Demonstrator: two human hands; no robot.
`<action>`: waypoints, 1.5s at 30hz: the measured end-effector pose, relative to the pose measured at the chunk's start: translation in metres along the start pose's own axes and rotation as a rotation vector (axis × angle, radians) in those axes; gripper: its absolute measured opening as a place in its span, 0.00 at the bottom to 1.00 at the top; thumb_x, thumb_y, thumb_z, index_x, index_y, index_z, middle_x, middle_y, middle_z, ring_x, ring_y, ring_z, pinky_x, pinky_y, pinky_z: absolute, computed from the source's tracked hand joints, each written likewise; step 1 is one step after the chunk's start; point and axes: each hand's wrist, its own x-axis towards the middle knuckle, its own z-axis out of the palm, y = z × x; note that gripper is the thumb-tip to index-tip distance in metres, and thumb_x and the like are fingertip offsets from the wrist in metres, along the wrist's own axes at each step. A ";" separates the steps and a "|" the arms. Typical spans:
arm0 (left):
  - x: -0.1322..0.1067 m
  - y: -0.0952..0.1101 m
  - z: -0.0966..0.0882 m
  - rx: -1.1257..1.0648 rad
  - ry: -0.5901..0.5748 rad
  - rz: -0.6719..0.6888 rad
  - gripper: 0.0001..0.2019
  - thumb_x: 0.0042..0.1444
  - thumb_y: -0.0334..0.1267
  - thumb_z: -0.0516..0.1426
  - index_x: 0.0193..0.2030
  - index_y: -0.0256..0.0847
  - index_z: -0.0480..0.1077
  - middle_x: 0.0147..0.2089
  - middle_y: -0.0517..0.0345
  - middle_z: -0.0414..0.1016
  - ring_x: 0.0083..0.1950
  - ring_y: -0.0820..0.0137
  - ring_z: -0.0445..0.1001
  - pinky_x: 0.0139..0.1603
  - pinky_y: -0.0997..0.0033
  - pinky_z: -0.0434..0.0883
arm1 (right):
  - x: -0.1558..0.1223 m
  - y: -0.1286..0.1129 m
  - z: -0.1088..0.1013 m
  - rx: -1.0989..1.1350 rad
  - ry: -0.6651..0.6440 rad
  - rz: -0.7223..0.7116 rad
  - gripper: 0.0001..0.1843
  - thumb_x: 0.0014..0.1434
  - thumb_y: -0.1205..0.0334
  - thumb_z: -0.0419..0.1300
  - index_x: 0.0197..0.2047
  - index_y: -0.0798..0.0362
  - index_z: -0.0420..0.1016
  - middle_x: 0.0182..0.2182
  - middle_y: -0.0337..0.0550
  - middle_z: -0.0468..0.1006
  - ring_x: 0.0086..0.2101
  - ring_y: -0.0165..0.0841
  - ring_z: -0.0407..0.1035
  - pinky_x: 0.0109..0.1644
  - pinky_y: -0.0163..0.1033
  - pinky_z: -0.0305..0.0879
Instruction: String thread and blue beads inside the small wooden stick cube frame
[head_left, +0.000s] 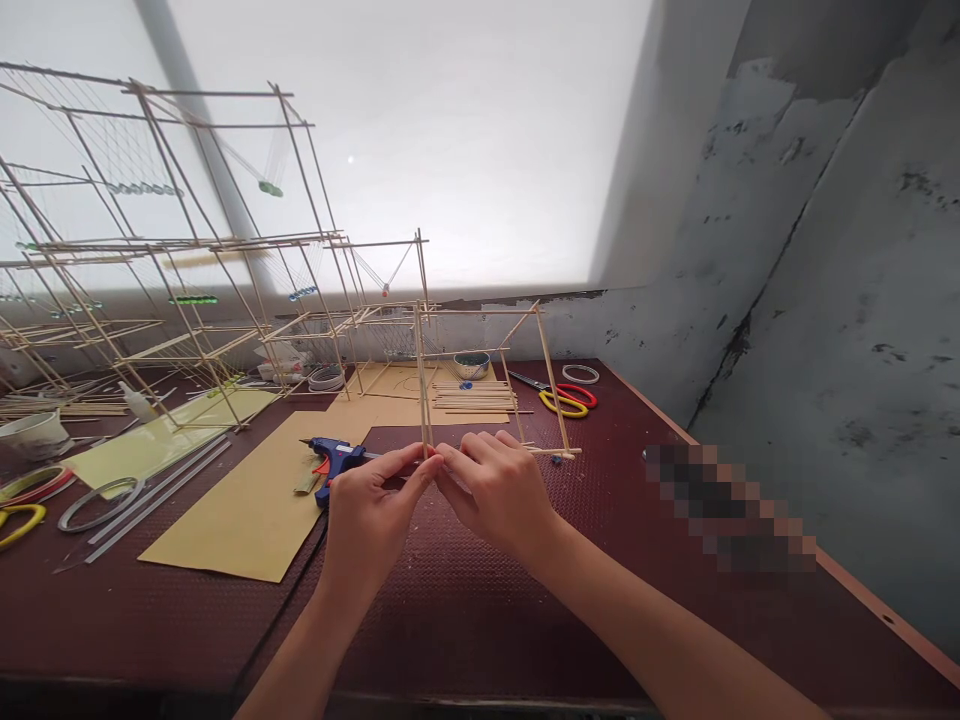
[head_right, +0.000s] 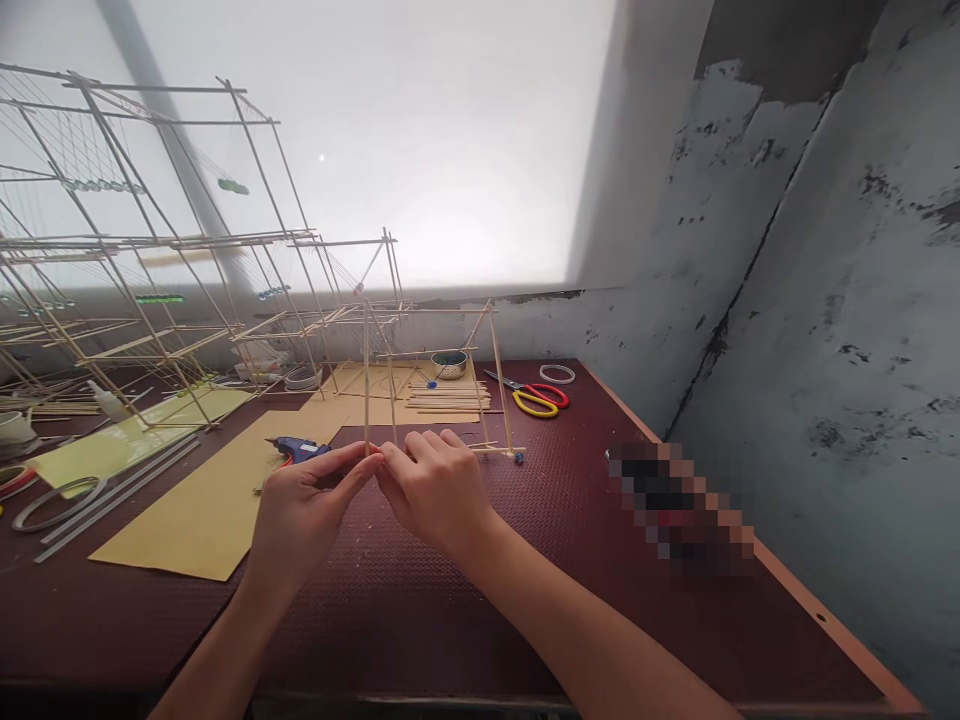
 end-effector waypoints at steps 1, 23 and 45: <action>0.000 0.000 0.000 0.000 0.000 -0.002 0.18 0.54 0.53 0.63 0.44 0.44 0.82 0.43 0.56 0.84 0.42 0.57 0.82 0.40 0.65 0.78 | 0.000 0.000 0.000 0.001 0.001 0.001 0.16 0.70 0.55 0.52 0.43 0.52 0.79 0.27 0.40 0.74 0.31 0.34 0.66 0.38 0.42 0.52; 0.052 0.010 -0.049 0.572 -0.291 0.849 0.18 0.61 0.31 0.54 0.55 0.50 0.74 0.66 0.51 0.65 0.65 0.56 0.65 0.64 0.50 0.65 | 0.005 0.006 -0.008 0.070 -0.024 0.009 0.15 0.70 0.55 0.51 0.41 0.52 0.76 0.30 0.42 0.74 0.34 0.34 0.66 0.43 0.41 0.55; 0.071 0.051 -0.062 0.591 -0.780 0.768 0.11 0.68 0.36 0.52 0.48 0.45 0.75 0.54 0.54 0.72 0.48 0.69 0.76 0.48 0.71 0.68 | 0.003 0.008 -0.007 0.078 0.003 -0.005 0.16 0.70 0.54 0.51 0.41 0.52 0.77 0.29 0.42 0.74 0.32 0.34 0.66 0.42 0.41 0.55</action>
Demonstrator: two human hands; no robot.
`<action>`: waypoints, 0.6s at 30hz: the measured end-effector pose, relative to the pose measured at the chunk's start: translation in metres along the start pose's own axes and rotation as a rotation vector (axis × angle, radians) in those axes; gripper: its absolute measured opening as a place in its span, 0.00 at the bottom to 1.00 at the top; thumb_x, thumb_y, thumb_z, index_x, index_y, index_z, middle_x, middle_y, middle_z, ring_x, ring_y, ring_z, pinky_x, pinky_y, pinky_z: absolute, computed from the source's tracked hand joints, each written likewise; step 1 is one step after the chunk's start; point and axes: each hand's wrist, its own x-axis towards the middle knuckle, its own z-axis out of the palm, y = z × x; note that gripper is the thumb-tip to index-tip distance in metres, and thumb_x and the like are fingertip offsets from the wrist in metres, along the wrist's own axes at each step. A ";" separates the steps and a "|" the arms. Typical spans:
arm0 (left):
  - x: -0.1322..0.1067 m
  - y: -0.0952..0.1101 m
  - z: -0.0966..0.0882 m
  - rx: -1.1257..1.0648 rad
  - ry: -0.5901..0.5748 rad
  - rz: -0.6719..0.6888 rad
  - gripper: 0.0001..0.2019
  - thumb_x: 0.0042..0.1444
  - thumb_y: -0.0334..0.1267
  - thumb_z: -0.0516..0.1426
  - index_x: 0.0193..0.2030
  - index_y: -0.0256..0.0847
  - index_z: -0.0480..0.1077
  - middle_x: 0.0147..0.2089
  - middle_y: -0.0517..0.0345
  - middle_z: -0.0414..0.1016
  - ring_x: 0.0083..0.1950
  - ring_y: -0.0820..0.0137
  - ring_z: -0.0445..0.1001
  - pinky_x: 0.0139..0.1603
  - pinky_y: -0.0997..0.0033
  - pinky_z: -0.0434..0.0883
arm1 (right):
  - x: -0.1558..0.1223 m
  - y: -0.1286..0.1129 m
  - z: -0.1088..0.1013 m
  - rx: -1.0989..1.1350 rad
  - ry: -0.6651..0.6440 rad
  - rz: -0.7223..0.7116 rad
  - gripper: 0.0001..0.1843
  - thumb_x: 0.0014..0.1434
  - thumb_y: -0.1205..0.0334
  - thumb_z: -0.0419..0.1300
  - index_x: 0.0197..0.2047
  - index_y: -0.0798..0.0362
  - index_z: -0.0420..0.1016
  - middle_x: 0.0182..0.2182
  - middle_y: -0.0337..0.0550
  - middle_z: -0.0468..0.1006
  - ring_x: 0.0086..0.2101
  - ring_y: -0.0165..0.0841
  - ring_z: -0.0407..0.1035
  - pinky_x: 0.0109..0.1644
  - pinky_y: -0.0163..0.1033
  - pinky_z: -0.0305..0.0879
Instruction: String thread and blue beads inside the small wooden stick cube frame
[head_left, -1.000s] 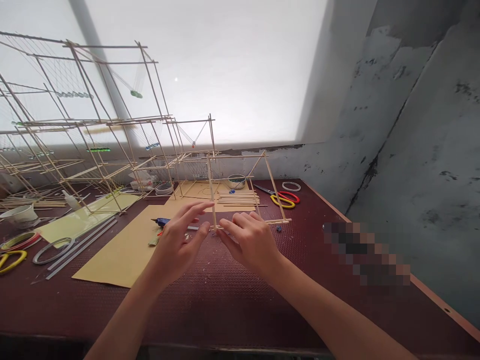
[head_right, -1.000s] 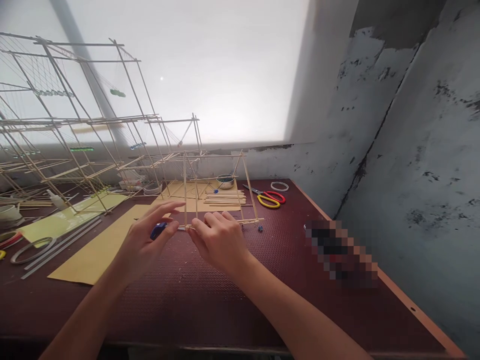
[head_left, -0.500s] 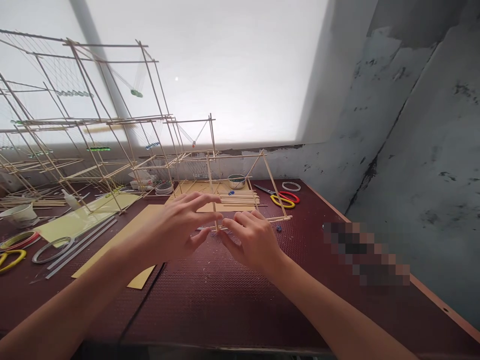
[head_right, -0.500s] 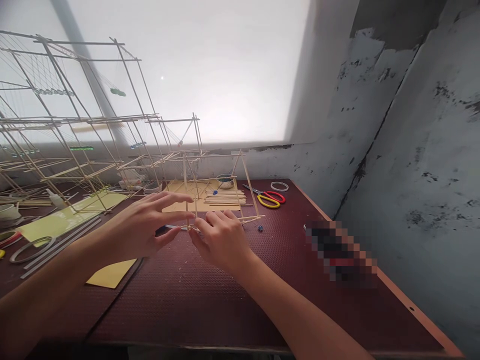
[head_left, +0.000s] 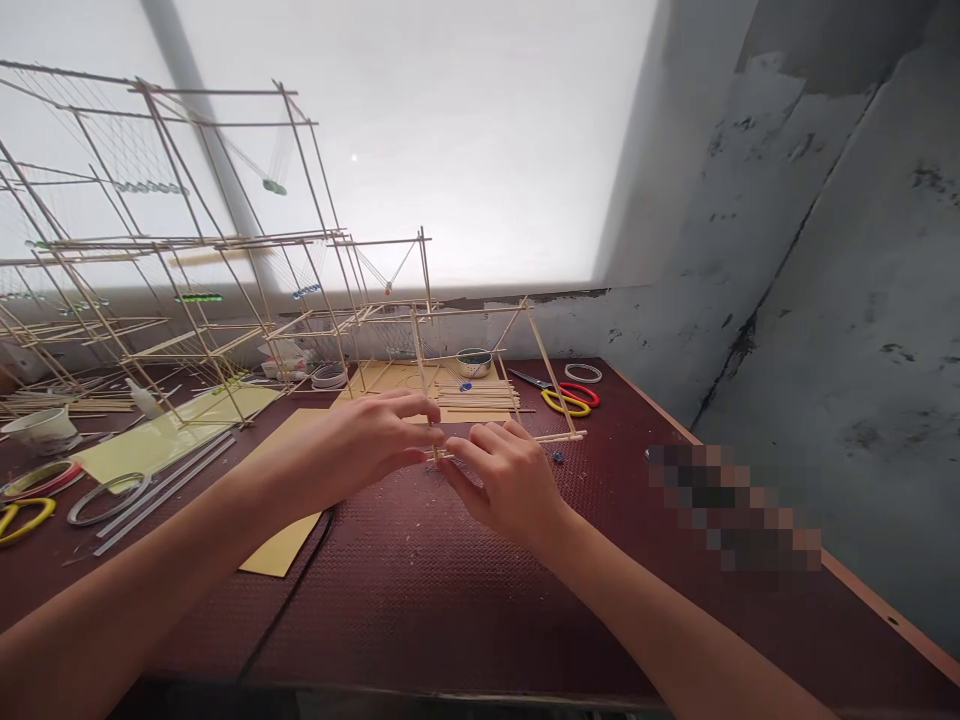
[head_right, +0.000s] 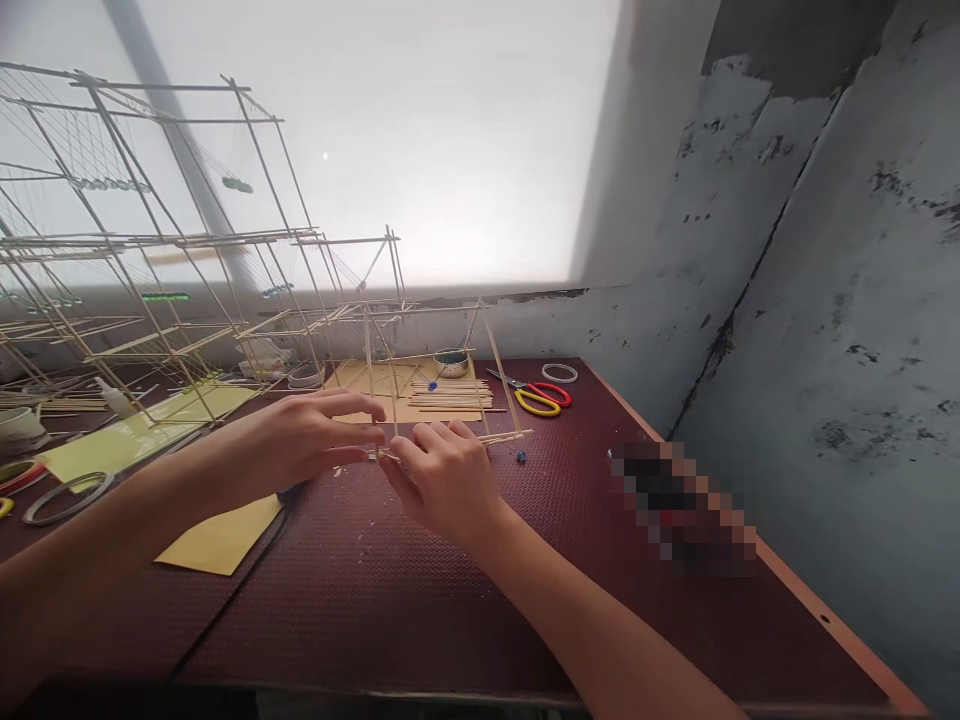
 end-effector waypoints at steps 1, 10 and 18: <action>0.000 0.000 0.000 0.001 0.005 0.004 0.11 0.69 0.37 0.52 0.49 0.45 0.75 0.55 0.54 0.72 0.49 0.69 0.75 0.48 0.71 0.68 | 0.000 0.000 0.000 0.003 0.000 0.001 0.16 0.70 0.54 0.51 0.41 0.52 0.77 0.29 0.42 0.74 0.32 0.34 0.66 0.42 0.41 0.55; 0.001 -0.003 0.002 0.005 0.013 0.030 0.10 0.68 0.36 0.52 0.48 0.44 0.75 0.53 0.53 0.73 0.48 0.68 0.75 0.48 0.69 0.68 | 0.000 0.001 0.000 0.012 -0.004 0.002 0.16 0.70 0.54 0.51 0.40 0.52 0.76 0.29 0.41 0.73 0.32 0.34 0.65 0.42 0.41 0.54; 0.002 -0.005 0.003 -0.004 0.033 0.064 0.10 0.68 0.36 0.53 0.46 0.41 0.76 0.51 0.53 0.74 0.49 0.68 0.73 0.49 0.69 0.67 | 0.001 0.002 0.000 0.013 -0.003 -0.008 0.16 0.70 0.55 0.51 0.38 0.52 0.76 0.29 0.41 0.73 0.32 0.33 0.66 0.42 0.41 0.55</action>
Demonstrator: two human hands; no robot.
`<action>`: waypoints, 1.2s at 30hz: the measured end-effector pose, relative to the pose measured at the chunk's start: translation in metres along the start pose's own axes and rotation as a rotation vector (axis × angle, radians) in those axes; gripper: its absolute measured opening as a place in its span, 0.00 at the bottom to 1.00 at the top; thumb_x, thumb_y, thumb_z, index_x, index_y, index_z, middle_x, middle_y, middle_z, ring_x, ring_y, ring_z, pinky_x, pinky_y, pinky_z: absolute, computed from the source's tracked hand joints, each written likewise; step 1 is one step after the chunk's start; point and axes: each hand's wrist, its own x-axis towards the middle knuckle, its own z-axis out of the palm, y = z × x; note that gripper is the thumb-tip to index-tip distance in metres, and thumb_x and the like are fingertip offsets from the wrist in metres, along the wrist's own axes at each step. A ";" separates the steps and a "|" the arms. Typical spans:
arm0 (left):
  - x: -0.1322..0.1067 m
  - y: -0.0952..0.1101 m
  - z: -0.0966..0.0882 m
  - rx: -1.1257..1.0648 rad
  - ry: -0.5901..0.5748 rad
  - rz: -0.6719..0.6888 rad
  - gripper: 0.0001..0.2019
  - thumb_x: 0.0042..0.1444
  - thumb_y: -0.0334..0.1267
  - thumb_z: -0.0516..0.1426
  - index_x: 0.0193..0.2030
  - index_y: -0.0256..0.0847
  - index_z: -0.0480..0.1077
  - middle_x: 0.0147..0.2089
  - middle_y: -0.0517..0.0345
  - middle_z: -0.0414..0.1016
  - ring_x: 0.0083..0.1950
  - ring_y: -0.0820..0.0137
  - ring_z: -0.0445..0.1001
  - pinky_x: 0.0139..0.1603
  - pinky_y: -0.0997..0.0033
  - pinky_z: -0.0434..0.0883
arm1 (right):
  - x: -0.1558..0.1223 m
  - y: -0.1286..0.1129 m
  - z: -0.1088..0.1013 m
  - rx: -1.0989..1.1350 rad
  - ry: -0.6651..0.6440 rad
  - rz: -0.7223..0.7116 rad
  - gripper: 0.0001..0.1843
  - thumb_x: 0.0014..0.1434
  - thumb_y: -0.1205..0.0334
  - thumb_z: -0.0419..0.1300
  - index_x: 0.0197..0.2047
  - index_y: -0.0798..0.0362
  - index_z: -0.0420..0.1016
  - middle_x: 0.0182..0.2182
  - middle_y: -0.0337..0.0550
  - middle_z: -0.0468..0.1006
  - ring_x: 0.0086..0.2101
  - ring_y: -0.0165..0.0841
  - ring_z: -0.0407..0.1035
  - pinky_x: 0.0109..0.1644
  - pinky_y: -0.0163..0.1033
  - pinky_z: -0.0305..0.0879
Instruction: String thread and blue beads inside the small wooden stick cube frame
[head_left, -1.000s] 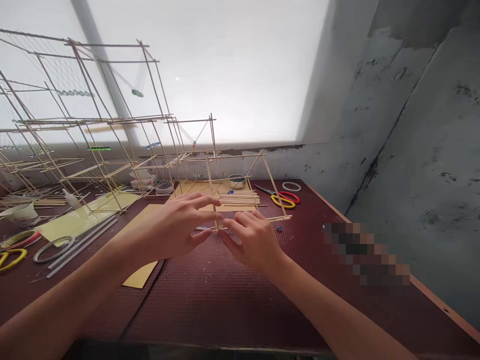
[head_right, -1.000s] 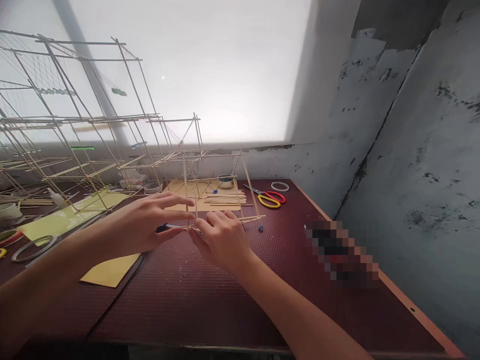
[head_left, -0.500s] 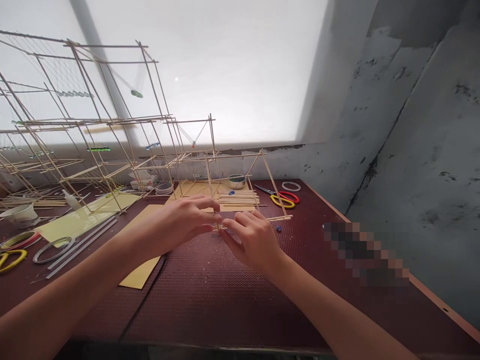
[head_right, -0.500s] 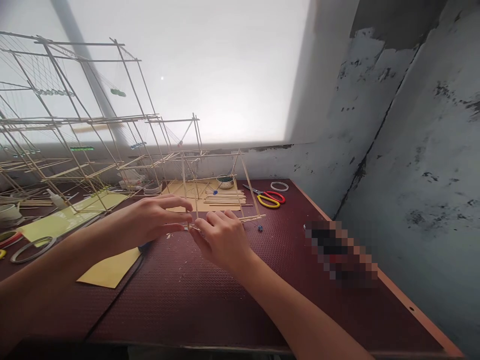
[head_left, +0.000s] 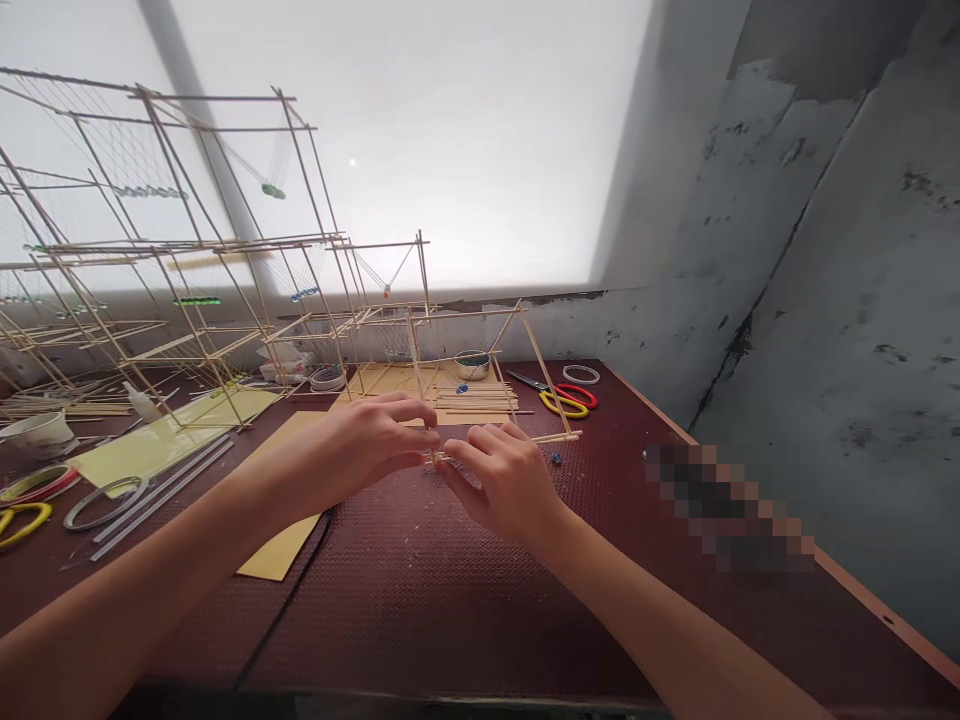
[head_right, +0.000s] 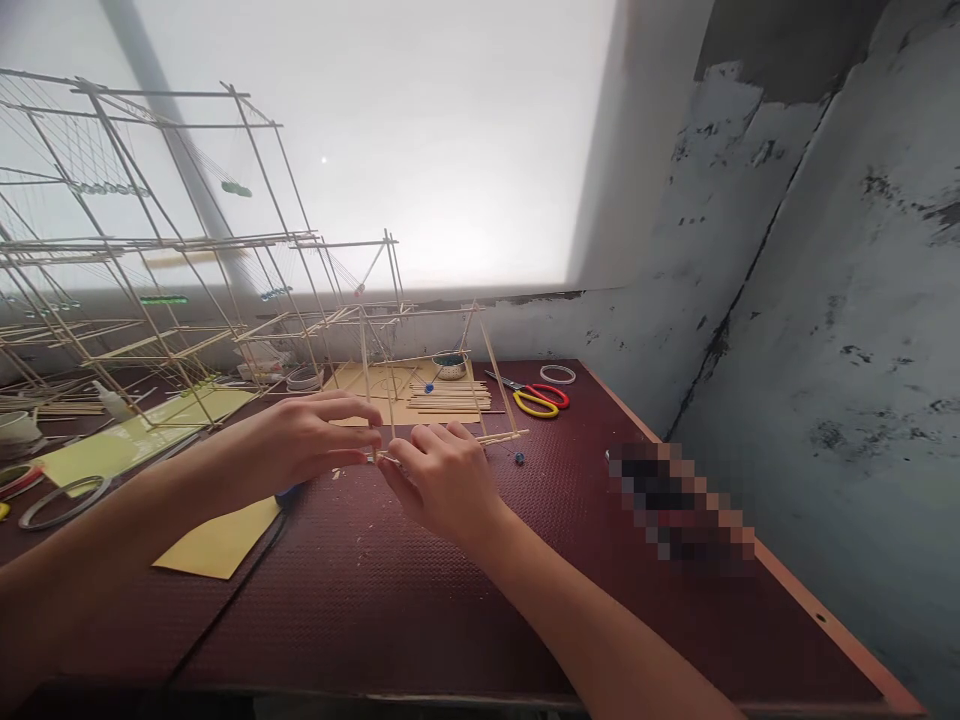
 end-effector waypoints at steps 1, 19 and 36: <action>0.000 0.000 0.000 -0.001 0.002 0.001 0.10 0.68 0.36 0.53 0.46 0.41 0.76 0.50 0.53 0.74 0.49 0.68 0.73 0.49 0.69 0.67 | 0.000 0.000 0.000 -0.001 0.000 0.001 0.16 0.70 0.55 0.51 0.38 0.52 0.76 0.29 0.41 0.73 0.32 0.33 0.66 0.42 0.41 0.55; -0.002 -0.004 0.001 0.047 0.013 0.041 0.08 0.67 0.37 0.55 0.42 0.43 0.75 0.48 0.56 0.75 0.48 0.68 0.73 0.46 0.68 0.66 | -0.001 -0.002 0.001 -0.023 -0.019 0.010 0.16 0.69 0.54 0.52 0.37 0.52 0.76 0.29 0.41 0.74 0.32 0.33 0.66 0.41 0.41 0.53; -0.002 -0.003 -0.001 0.074 0.029 0.050 0.06 0.65 0.35 0.57 0.35 0.42 0.74 0.42 0.59 0.75 0.45 0.69 0.72 0.41 0.69 0.65 | 0.000 -0.001 0.002 -0.018 -0.007 0.001 0.16 0.69 0.53 0.52 0.35 0.52 0.74 0.28 0.40 0.73 0.31 0.33 0.65 0.41 0.41 0.53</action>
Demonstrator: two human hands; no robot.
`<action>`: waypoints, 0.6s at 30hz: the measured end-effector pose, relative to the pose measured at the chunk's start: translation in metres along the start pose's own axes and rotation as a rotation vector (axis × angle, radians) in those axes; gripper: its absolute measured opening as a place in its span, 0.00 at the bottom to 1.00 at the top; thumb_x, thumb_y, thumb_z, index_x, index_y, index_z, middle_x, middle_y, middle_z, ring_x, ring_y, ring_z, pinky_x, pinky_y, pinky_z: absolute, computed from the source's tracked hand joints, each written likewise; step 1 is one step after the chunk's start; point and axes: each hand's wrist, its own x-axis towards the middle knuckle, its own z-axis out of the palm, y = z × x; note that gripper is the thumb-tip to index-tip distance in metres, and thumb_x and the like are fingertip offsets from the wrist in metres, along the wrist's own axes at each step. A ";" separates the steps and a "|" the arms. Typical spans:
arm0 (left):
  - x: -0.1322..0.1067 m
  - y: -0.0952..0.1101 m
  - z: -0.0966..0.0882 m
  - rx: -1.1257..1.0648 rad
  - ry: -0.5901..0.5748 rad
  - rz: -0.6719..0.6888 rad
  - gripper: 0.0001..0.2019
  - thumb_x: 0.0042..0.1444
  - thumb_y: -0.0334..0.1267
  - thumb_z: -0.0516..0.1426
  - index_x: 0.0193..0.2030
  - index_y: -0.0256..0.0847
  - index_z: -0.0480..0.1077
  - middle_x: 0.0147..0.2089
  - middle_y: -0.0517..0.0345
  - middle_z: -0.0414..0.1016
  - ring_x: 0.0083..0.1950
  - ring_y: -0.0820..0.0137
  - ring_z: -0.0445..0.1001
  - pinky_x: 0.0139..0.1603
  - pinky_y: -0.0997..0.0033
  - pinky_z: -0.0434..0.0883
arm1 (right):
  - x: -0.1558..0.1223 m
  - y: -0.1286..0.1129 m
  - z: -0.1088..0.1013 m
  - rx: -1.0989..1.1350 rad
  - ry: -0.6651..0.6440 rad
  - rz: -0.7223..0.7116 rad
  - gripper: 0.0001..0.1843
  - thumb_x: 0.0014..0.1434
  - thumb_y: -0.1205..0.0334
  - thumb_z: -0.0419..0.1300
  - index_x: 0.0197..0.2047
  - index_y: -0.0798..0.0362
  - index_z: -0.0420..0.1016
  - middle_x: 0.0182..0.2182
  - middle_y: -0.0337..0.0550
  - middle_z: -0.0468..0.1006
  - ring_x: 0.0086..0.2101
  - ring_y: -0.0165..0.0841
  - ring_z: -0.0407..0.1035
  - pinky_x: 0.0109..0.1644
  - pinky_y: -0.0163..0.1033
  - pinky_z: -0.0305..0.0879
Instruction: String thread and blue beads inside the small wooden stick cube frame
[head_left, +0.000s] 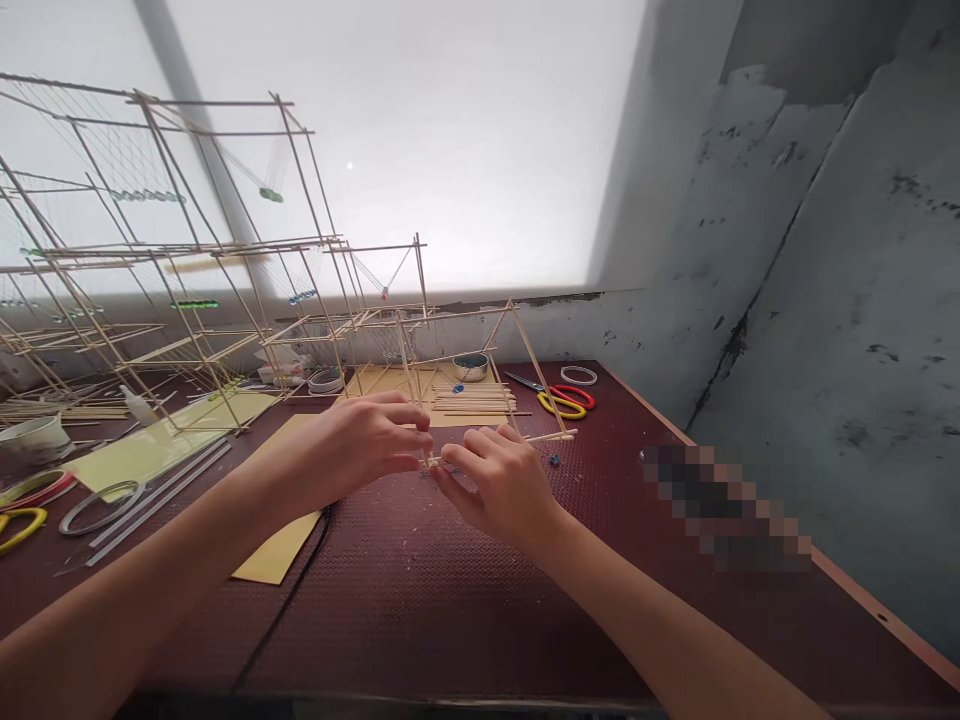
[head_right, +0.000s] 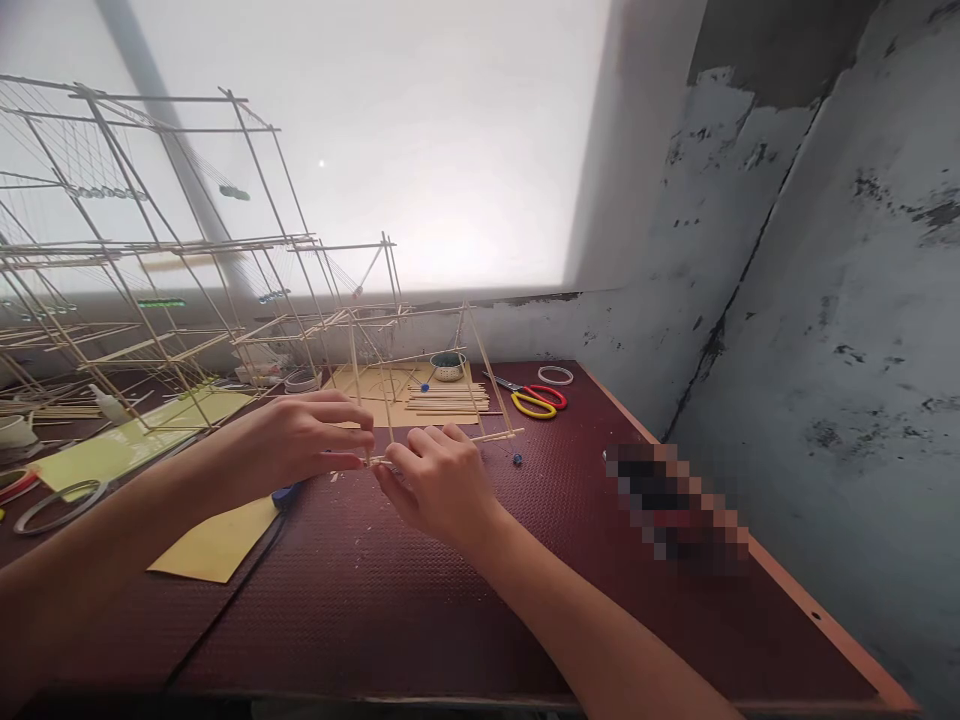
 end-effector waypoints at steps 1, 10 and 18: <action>0.000 0.000 0.000 -0.002 0.000 0.002 0.06 0.65 0.35 0.57 0.35 0.42 0.74 0.42 0.59 0.75 0.45 0.69 0.72 0.41 0.69 0.65 | 0.000 0.000 0.000 -0.001 0.002 -0.002 0.16 0.69 0.53 0.52 0.35 0.52 0.74 0.28 0.41 0.73 0.31 0.33 0.65 0.41 0.41 0.53; -0.001 -0.006 0.003 0.010 0.009 0.031 0.06 0.65 0.36 0.57 0.38 0.43 0.75 0.42 0.58 0.76 0.44 0.69 0.73 0.42 0.69 0.66 | -0.001 0.000 0.000 0.000 -0.003 0.005 0.16 0.69 0.53 0.52 0.36 0.51 0.75 0.28 0.40 0.73 0.32 0.33 0.65 0.41 0.41 0.54; 0.000 -0.005 0.002 -0.010 0.013 0.027 0.05 0.64 0.35 0.58 0.38 0.43 0.76 0.41 0.58 0.76 0.44 0.69 0.73 0.42 0.70 0.66 | -0.001 -0.001 -0.001 0.000 -0.012 0.005 0.16 0.69 0.53 0.52 0.36 0.51 0.75 0.28 0.40 0.73 0.32 0.33 0.65 0.42 0.41 0.54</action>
